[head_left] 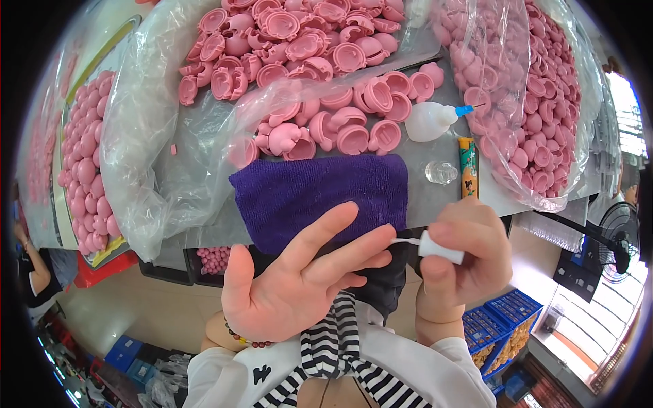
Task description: Gluing and joining small pink plastic components on a factory assembly line.
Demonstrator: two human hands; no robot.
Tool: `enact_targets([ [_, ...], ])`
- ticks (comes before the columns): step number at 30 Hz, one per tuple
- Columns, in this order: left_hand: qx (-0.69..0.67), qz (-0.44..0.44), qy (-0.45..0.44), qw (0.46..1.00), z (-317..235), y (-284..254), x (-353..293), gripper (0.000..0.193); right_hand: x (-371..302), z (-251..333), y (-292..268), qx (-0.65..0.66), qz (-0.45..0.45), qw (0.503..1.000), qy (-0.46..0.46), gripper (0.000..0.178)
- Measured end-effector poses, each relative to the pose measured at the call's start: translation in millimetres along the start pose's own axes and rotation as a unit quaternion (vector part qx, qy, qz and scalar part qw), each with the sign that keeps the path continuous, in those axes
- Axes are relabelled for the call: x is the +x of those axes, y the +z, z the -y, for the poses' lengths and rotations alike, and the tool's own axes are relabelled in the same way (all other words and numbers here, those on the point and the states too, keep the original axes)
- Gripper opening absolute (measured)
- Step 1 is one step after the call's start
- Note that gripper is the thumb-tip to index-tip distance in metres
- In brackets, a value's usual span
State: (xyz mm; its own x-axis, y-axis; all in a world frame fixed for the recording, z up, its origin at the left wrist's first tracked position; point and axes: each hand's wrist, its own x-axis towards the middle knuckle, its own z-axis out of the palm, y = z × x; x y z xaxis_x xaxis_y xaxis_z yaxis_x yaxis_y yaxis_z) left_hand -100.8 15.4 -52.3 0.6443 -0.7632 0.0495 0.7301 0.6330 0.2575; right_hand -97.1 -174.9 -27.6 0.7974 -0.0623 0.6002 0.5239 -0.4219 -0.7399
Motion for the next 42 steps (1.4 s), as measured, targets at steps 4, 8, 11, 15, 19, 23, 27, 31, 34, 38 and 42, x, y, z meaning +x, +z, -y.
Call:
enact_targets([
  [4, -0.023, -0.019, 0.017, 0.999, 4, 3, 1, 0.086, 3, 6, 2, 0.002, 0.055, 0.998, -0.001, 0.023],
  [8, -0.009, -0.021, 0.044, 0.999, 7, 1, 0, 0.088, 6, 9, 1, -0.046, 0.028, 0.998, 0.029, 0.023],
  [11, 0.034, -0.020, 0.043, 0.998, 7, 1, 1, 0.088, 6, 12, 1, -0.020, 0.040, 0.999, 0.022, 0.023],
  [15, 0.048, -0.019, 0.057, 0.997, 8, 1, -1, 0.089, 8, 8, 5, -0.075, 0.036, 0.996, 0.017, 0.025],
  [19, 0.086, -0.010, 0.057, 0.995, 7, 1, 1, 0.089, 10, 13, 1, -0.032, 0.066, 0.997, 0.026, 0.025],
  [23, 0.094, 0.000, 0.072, 0.993, 8, -1, 1, 0.090, 9, 6, 2, -0.084, 0.032, 0.996, 0.023, 0.023],
  [27, 0.100, 0.000, 0.064, 0.993, 9, -2, 0, 0.090, 10, 9, 2, -0.010, 0.046, 0.999, 0.022, 0.023],
  [31, 0.095, -0.008, 0.061, 0.994, 7, 0, 0, 0.090, 11, 0, -4, -0.077, 0.025, 0.997, -0.003, 0.023],
  [34, 0.143, -0.008, 0.066, 0.987, 2, 1, -2, 0.089, 9, -4, -23, -0.169, -0.063, 0.983, -0.019, 0.020],
  [38, 0.227, -0.008, 0.071, 0.971, -2, -3, -5, 0.087, 11, -17, -37, -0.213, -0.095, 0.972, 0.022, 0.017],
  [42, 0.230, -0.006, 0.072, 0.971, -2, -3, -5, 0.087, 7, -22, -37, -0.254, -0.031, 0.966, 0.038, 0.016],
])
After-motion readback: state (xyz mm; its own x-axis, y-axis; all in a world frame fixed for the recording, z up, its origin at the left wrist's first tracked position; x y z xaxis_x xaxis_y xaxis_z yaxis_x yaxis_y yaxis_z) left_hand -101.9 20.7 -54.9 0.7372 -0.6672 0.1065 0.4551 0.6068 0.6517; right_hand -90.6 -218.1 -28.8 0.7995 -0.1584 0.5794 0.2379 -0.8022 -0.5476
